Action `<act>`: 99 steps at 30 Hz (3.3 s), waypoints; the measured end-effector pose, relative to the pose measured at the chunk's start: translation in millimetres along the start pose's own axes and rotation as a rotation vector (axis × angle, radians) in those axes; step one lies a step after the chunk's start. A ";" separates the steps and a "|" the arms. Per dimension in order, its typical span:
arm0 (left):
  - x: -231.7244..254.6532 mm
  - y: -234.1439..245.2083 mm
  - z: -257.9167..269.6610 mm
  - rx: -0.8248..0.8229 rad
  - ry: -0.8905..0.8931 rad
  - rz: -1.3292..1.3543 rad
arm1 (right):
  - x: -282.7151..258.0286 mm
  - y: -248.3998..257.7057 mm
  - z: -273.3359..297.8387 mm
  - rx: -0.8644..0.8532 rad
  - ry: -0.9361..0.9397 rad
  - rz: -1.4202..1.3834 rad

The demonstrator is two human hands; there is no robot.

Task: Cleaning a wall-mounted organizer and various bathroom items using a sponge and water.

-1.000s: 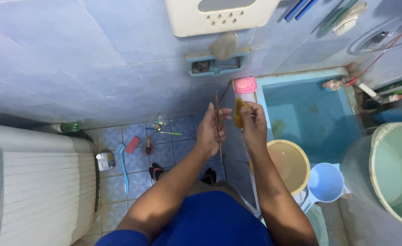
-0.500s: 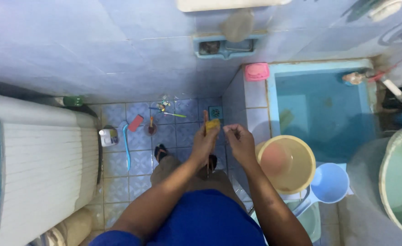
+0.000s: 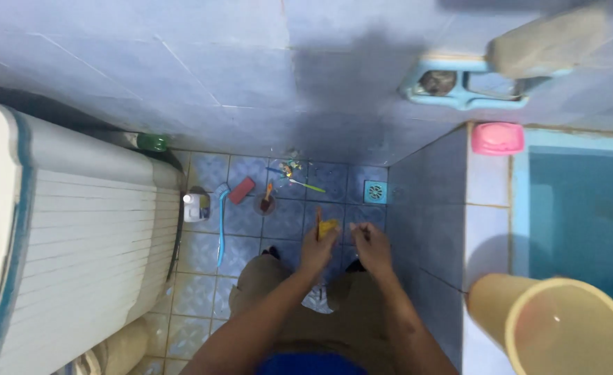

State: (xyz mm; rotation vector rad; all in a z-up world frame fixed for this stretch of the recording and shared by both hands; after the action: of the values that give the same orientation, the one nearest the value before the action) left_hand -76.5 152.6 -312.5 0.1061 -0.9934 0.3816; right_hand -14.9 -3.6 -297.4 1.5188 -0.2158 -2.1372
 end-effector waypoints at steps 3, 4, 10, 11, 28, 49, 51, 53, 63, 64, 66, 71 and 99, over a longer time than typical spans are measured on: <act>-47.1 44.4 -42.0 0.141 0.117 -0.017 | 49.1 -65.7 -53.9 -0.064 0.016 0.054; -66.3 60.5 -62.9 0.142 0.113 -0.016 | 73.0 -89.7 -76.7 -0.064 0.020 0.054; -162.9 140.1 -190.2 0.162 -0.010 -0.176 | 233.0 -231.3 -221.2 -0.106 0.231 0.249; -160.2 145.0 -202.6 0.151 -0.108 -0.104 | 257.2 -252.4 -243.8 -0.121 0.257 0.404; -161.9 167.4 -261.1 0.125 -0.099 0.381 | 455.3 -405.6 -414.7 -0.144 0.276 1.133; 68.7 -15.8 -35.5 -0.447 -0.198 0.217 | -54.9 -3.9 32.7 0.364 0.301 -0.319; 79.5 -59.1 -3.0 -0.608 -0.275 0.082 | -40.4 34.1 66.8 0.477 0.115 -0.486; 88.1 -97.6 30.0 -0.682 -0.232 0.040 | -41.5 77.6 110.2 0.607 0.078 -0.553; 118.0 -300.2 148.3 -0.942 -0.671 -1.032 | -33.7 289.5 260.6 0.828 -0.300 0.241; 99.0 -319.7 139.4 -0.958 -0.668 -1.035 | -29.7 296.2 262.2 0.835 -0.314 0.238; 62.3 -354.8 126.0 -0.815 -0.956 -1.303 | -23.0 304.2 262.3 0.707 -0.280 0.282; 95.6 -352.0 135.8 -0.891 -0.601 -1.241 | 29.9 293.6 195.5 0.353 -0.474 0.496; 84.1 -304.5 142.7 -0.803 -0.432 -0.746 | -19.2 268.6 256.2 0.625 -0.427 -0.088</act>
State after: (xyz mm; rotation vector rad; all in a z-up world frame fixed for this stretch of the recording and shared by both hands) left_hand -39.4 -144.9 -138.5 -0.1783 -1.3798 -0.7590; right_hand -162.6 -265.5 -78.9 1.3553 -1.0648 -2.5936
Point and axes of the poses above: each hand's wrist, its own z-axis away from the middle knuckle, its own y-axis out of the back of the hand, x = y × z, the point moved 4 cm from there along -z, towards the middle knuckle, and after that the axes turned 2 degrees about -x, right-handed, at the moved point
